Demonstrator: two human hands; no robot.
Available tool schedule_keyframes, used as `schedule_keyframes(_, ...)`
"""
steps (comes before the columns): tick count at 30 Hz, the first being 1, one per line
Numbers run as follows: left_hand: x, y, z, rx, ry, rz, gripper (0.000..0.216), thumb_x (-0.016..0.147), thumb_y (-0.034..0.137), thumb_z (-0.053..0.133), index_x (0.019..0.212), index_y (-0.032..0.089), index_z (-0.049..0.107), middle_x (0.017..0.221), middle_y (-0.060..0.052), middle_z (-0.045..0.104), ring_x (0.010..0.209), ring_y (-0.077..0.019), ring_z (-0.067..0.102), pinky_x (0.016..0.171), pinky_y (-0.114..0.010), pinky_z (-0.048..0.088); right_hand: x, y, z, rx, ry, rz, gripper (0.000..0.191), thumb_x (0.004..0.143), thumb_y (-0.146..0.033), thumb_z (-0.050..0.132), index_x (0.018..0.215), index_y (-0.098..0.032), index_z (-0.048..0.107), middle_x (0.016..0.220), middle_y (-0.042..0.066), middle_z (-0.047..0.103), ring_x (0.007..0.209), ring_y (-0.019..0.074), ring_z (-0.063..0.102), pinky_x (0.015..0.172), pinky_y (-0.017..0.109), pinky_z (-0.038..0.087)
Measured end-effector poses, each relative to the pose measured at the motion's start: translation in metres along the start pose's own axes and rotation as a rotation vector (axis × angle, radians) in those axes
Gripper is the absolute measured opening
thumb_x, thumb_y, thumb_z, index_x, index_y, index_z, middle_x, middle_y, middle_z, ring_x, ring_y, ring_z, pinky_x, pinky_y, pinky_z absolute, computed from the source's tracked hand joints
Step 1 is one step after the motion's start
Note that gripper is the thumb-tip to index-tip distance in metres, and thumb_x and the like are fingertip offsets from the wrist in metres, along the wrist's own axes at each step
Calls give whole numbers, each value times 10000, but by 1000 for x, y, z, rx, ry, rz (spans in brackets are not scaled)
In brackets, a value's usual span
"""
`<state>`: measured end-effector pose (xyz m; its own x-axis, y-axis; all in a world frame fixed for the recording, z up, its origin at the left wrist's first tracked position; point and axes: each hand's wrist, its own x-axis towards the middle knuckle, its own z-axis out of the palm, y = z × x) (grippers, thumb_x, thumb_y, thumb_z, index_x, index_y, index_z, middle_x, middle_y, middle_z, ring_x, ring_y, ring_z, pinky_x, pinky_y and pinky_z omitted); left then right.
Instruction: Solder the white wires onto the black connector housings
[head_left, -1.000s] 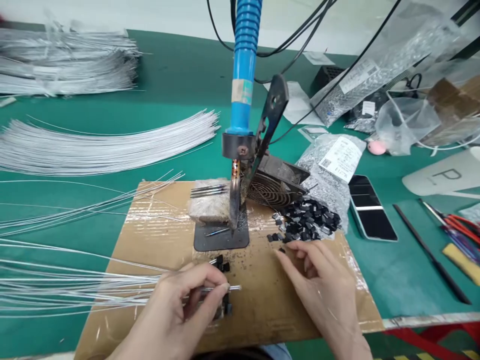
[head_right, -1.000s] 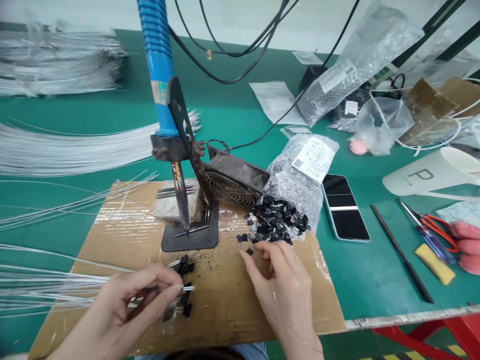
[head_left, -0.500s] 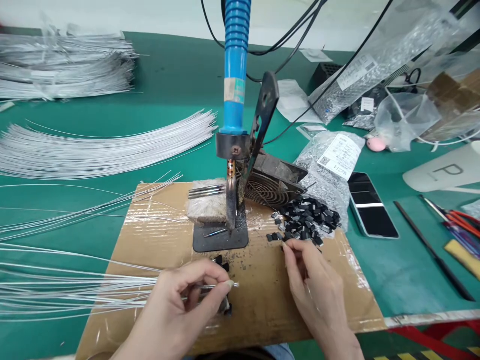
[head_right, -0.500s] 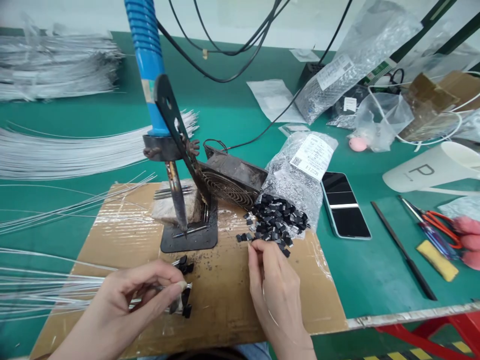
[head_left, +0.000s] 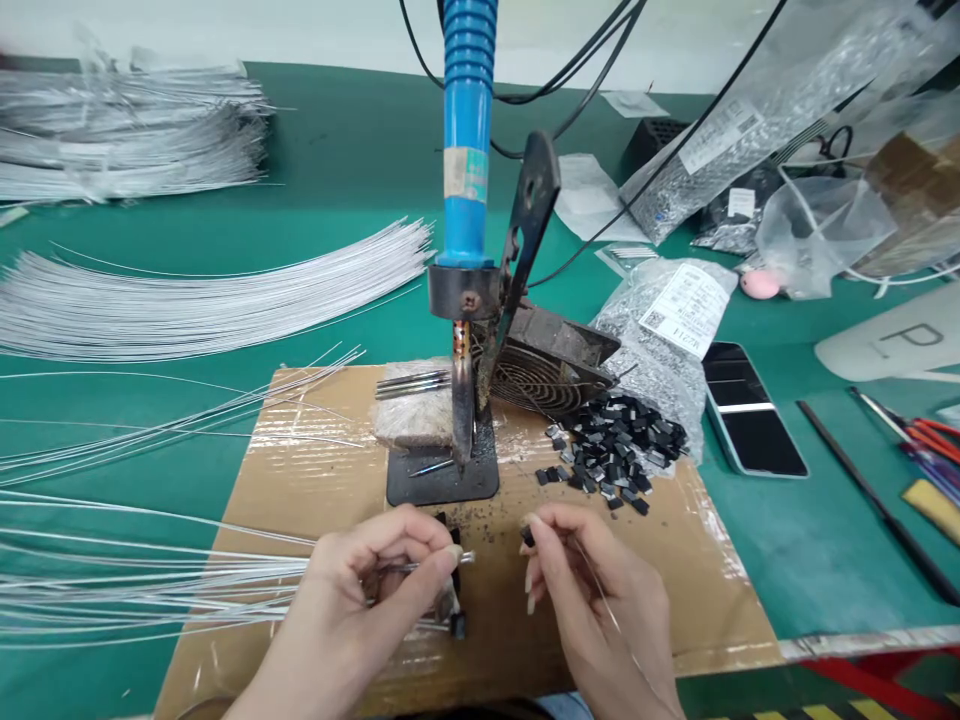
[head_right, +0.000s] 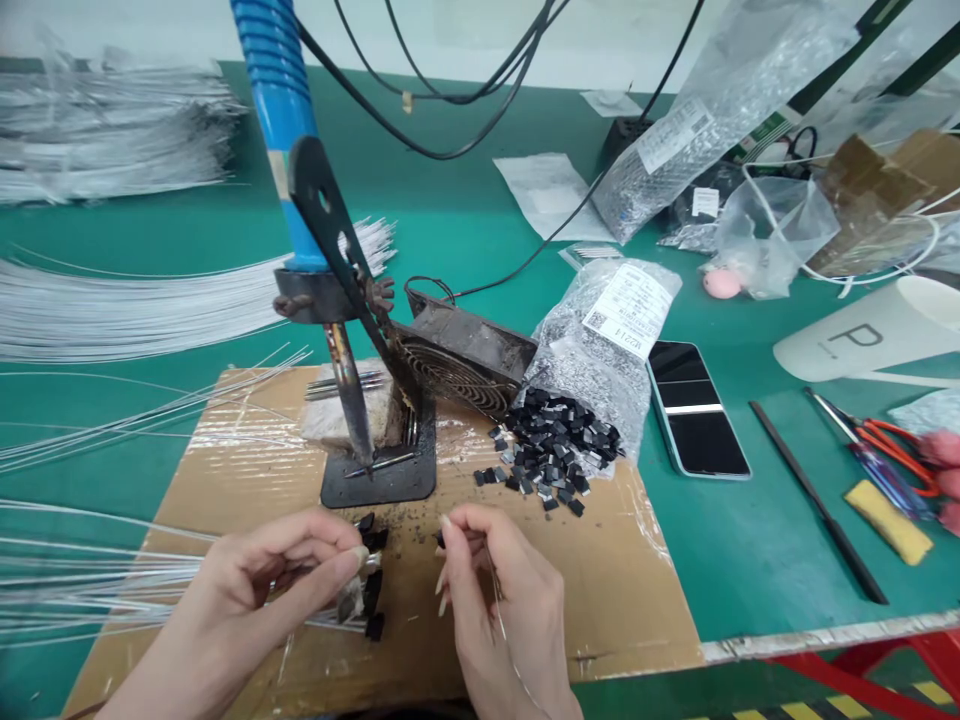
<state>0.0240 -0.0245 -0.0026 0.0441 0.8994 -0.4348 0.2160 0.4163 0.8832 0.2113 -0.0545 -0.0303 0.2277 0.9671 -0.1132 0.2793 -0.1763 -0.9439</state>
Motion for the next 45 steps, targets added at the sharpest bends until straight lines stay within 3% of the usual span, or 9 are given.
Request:
schedule_keyframes(5, 2, -1, -2, -39, 15, -9, 163, 807, 362, 826, 735, 227, 768, 598, 33, 660, 564, -118, 524, 540, -208, 383, -3, -2, 5, 70, -10, 22, 194, 1011, -388, 650, 968, -235, 760, 691, -8, 707, 539, 120, 629, 544, 221, 514)
schedule_keyframes(8, 5, -7, -7, -17, -51, 34, 172, 858, 383, 801, 786, 228, 776, 629, 19, 689, 584, -128, 558, 546, -203, 401, -3, -7, 6, 121, -37, 57, 202, 990, -399, 673, 934, -237, 778, 743, 9, 724, 545, 110, 613, 532, 214, 499)
schedule_keyframes(10, 7, -11, -10, 5, -102, 61, 194, 893, 403, 775, 813, 226, 775, 640, 13, 694, 580, -129, 564, 537, -199, 402, -3, -10, 7, 172, -82, 112, 231, 973, -423, 696, 884, -226, 778, 687, 0, 687, 517, 101, 579, 510, 207, 477)
schedule_keyframes(14, 8, -13, -12, 31, -82, 53, 212, 913, 414, 761, 831, 219, 768, 658, 11, 700, 582, -121, 567, 543, -188, 409, -4, -13, 12, 350, -195, 302, 307, 918, -480, 766, 808, -194, 757, 556, -43, 568, 475, 79, 514, 471, 168, 450)
schedule_keyframes(18, 6, -12, -12, 56, -102, 83, 190, 907, 402, 765, 847, 222, 769, 663, 10, 720, 576, -121, 581, 538, -182, 422, -3, -14, 18, 519, -247, 398, 336, 873, -506, 820, 857, -172, 787, 570, -39, 590, 464, 64, 508, 455, 144, 452)
schedule_keyframes(25, 5, -6, -8, 45, -72, 94, 187, 912, 361, 749, 807, 206, 765, 657, 15, 703, 585, -115, 584, 549, -165, 448, -2, -13, 24, 544, -239, 379, 311, 853, -475, 848, 822, -169, 795, 530, -33, 591, 447, 71, 518, 458, 160, 451)
schedule_keyframes(33, 3, -7, -7, 57, -73, 97, 213, 935, 374, 727, 808, 204, 751, 627, 29, 659, 549, -98, 500, 515, -154, 384, -5, -16, 24, 562, -218, 391, 385, 855, -521, 839, 793, -152, 754, 534, -26, 593, 455, 69, 513, 468, 167, 436)
schedule_keyframes(45, 1, -20, -5, 82, -22, 110, 218, 942, 418, 735, 851, 220, 741, 667, 19, 684, 569, -109, 527, 518, -161, 412, -15, -20, 43, 712, -24, 413, 372, 804, -508, 892, 726, -171, 756, 496, -28, 597, 428, 64, 508, 444, 157, 451)
